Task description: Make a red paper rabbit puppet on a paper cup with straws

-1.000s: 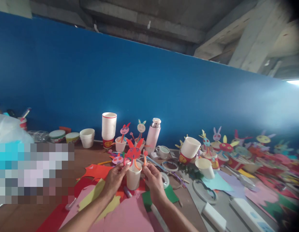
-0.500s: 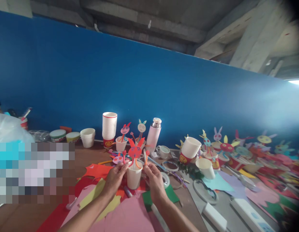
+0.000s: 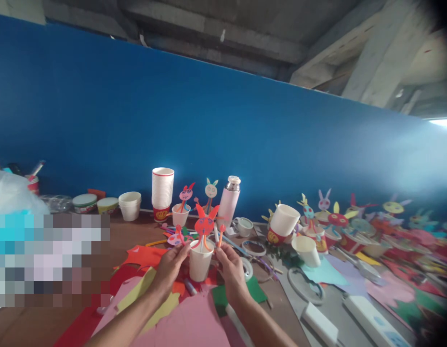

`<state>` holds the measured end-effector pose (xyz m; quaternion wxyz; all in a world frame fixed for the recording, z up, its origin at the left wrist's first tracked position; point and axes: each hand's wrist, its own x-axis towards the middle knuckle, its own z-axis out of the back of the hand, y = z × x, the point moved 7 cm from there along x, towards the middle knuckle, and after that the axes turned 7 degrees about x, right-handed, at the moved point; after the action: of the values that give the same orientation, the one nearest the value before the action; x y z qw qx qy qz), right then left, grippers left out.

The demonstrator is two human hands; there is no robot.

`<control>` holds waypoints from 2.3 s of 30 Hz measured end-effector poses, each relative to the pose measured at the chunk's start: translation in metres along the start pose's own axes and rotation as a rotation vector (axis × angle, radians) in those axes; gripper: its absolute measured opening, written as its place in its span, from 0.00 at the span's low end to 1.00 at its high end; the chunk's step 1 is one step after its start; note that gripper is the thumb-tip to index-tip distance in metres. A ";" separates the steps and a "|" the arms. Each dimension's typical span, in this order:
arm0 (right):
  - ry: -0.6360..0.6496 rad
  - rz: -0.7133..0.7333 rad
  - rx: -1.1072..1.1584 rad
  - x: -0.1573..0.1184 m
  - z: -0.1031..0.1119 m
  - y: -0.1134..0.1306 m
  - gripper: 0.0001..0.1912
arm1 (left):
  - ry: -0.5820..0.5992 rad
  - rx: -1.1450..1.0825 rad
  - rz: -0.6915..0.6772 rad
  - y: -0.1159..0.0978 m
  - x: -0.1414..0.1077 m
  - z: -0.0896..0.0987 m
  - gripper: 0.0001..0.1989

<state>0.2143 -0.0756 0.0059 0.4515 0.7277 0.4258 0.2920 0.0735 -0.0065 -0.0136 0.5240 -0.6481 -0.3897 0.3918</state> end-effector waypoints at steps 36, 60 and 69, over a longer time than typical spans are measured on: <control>0.171 0.104 0.053 0.002 -0.011 0.002 0.26 | 0.073 -0.084 -0.021 0.011 0.009 0.001 0.19; 0.184 0.133 0.025 0.001 -0.016 0.000 0.26 | 0.001 0.331 -0.188 -0.032 -0.026 -0.017 0.26; 0.278 0.128 0.044 -0.003 -0.026 0.004 0.25 | -0.002 0.416 -0.295 -0.034 -0.015 -0.010 0.24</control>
<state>0.1932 -0.0681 0.0208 0.3526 0.7157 0.4431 0.4088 0.0740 -0.0195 0.0226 0.6972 -0.4620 -0.3918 0.3835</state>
